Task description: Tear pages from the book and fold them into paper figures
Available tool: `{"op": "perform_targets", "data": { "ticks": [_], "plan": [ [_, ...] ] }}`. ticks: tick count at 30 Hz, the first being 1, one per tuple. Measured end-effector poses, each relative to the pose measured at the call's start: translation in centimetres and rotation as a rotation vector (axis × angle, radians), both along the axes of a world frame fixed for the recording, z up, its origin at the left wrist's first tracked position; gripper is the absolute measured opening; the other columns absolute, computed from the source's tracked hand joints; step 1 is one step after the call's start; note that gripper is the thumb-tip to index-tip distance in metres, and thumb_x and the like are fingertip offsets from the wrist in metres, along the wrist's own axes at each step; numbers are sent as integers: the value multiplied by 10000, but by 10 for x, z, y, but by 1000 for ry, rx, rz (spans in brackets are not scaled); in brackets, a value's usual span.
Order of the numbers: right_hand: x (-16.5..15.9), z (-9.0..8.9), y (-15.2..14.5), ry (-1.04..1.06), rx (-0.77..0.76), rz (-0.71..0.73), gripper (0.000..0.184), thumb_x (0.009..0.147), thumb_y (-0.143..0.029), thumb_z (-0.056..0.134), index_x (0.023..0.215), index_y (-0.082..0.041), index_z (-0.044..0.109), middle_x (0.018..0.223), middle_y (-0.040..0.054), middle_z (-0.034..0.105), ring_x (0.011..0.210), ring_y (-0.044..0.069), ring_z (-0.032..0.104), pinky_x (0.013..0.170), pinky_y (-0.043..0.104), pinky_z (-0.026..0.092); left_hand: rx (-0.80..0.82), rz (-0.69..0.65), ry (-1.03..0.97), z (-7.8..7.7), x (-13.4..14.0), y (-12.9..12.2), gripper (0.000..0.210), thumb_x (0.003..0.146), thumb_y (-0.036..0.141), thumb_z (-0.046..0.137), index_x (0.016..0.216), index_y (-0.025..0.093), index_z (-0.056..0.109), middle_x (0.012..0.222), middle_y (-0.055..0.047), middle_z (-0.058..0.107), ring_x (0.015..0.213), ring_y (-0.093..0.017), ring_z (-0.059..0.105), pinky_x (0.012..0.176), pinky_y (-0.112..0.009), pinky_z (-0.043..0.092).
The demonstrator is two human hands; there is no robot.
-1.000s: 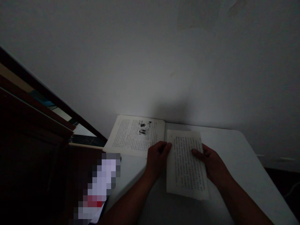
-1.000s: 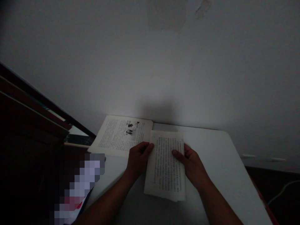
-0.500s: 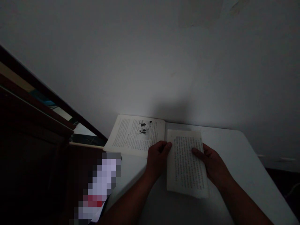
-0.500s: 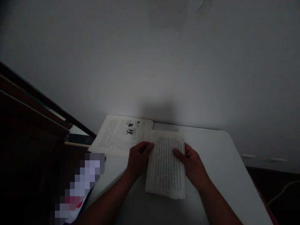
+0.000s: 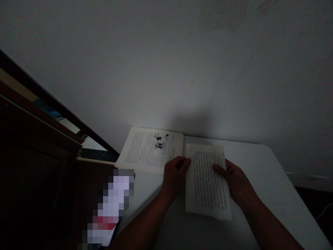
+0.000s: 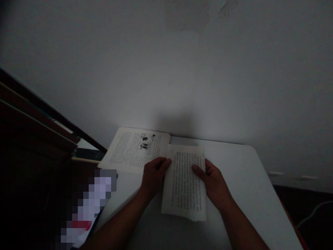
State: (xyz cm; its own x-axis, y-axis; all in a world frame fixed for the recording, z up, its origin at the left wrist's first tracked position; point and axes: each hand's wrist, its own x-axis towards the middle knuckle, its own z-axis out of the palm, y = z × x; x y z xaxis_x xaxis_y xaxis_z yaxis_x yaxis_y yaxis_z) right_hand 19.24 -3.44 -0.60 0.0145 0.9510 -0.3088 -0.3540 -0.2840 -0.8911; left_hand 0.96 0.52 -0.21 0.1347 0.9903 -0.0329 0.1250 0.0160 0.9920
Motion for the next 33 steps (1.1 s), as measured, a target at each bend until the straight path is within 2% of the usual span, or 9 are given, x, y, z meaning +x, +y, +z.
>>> {"op": "perform_targets", "data": {
  "ticks": [11,22,28,33],
  "plan": [
    [-1,4,0,64,-29,-21,436,751,-323,663,1158,-209,559,980,86,698,842,271,664,705,401,521,3,2,19,-3,0,1,272,793,400,552,745,149,647,666,-6,628,638,-139,567,583,-239,421],
    [-2,5,0,-2,-31,-10,491,749,-385,648,1197,-222,532,996,90,696,831,280,666,644,380,528,1,-16,12,-1,-1,0,280,791,404,548,764,146,652,689,-20,639,664,-156,585,597,-250,437],
    [-1,3,-1,31,-25,-3,453,769,-349,637,1190,-215,536,1003,88,694,848,278,664,672,393,529,4,-12,15,-2,-1,1,299,793,423,539,753,148,648,677,-18,635,653,-154,581,584,-245,435],
    [-1,2,-1,-5,-18,-10,455,746,-391,650,1165,-235,564,994,81,699,822,277,670,664,397,531,-11,-10,-3,-2,0,0,295,790,414,544,755,143,654,683,-22,643,640,-150,584,572,-240,436]
  ]
}}
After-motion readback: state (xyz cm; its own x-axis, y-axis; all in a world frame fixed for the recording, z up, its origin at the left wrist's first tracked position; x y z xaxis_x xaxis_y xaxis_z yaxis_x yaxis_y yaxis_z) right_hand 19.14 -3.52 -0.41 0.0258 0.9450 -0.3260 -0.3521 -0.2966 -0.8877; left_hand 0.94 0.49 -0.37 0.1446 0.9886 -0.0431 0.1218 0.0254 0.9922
